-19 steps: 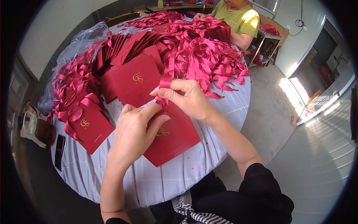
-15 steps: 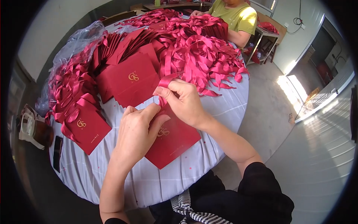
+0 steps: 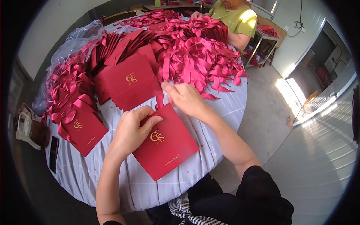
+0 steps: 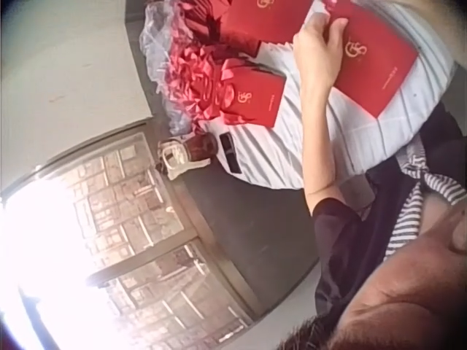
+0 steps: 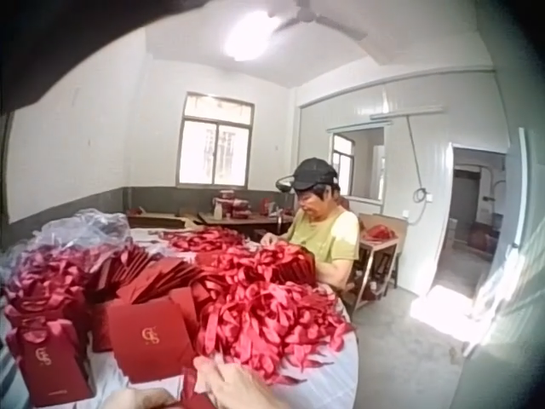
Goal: The person assembles gift bags by threading ribbon handles through the holes of paper bags and stacking the finished bags on the table by hand.
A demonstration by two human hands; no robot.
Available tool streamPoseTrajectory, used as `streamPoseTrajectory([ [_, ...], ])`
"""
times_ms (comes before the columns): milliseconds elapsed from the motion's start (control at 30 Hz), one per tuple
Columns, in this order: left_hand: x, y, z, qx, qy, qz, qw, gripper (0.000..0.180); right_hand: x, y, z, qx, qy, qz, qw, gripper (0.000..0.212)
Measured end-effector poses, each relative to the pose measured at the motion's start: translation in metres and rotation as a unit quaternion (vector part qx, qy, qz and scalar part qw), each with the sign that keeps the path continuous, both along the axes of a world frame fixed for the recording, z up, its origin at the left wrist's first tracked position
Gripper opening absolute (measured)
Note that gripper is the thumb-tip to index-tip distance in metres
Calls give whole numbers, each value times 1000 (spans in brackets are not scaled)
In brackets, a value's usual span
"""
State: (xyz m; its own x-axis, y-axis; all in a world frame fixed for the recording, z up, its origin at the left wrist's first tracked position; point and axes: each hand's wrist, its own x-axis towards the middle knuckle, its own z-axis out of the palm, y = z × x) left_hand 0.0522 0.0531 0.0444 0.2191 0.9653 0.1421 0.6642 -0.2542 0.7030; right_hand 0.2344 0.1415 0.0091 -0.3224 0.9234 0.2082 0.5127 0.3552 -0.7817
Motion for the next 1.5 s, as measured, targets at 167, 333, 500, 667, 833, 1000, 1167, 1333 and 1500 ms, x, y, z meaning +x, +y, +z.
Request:
streamPoseTrajectory([
  [167,-6,0,2,21,-17,12,1000,22,3,-4,7,-163,5,150,975,70],
  [333,-1,-4,10,42,5,-22,999,21,0,-6,2,-297,332,256,858,34],
  [500,3,-10,10,57,42,-43,997,21,-4,-4,3,-241,380,260,855,26],
  [667,6,-9,7,-9,22,-100,995,19,3,1,1,-207,398,179,876,24],
  [833,7,-11,4,-24,41,-121,992,19,2,-1,-1,-190,393,157,886,22],
  [1000,10,-7,-2,-84,17,-144,986,19,1,3,-15,-163,322,113,926,23],
  [1167,3,3,-22,-110,4,-162,981,20,-7,6,-23,-304,364,134,870,32],
  [1333,-11,11,-33,-61,33,-157,985,21,0,17,-14,-453,340,194,801,45],
  [1500,-15,-4,-10,-60,40,-93,993,21,-1,9,-24,-388,215,325,835,29],
])
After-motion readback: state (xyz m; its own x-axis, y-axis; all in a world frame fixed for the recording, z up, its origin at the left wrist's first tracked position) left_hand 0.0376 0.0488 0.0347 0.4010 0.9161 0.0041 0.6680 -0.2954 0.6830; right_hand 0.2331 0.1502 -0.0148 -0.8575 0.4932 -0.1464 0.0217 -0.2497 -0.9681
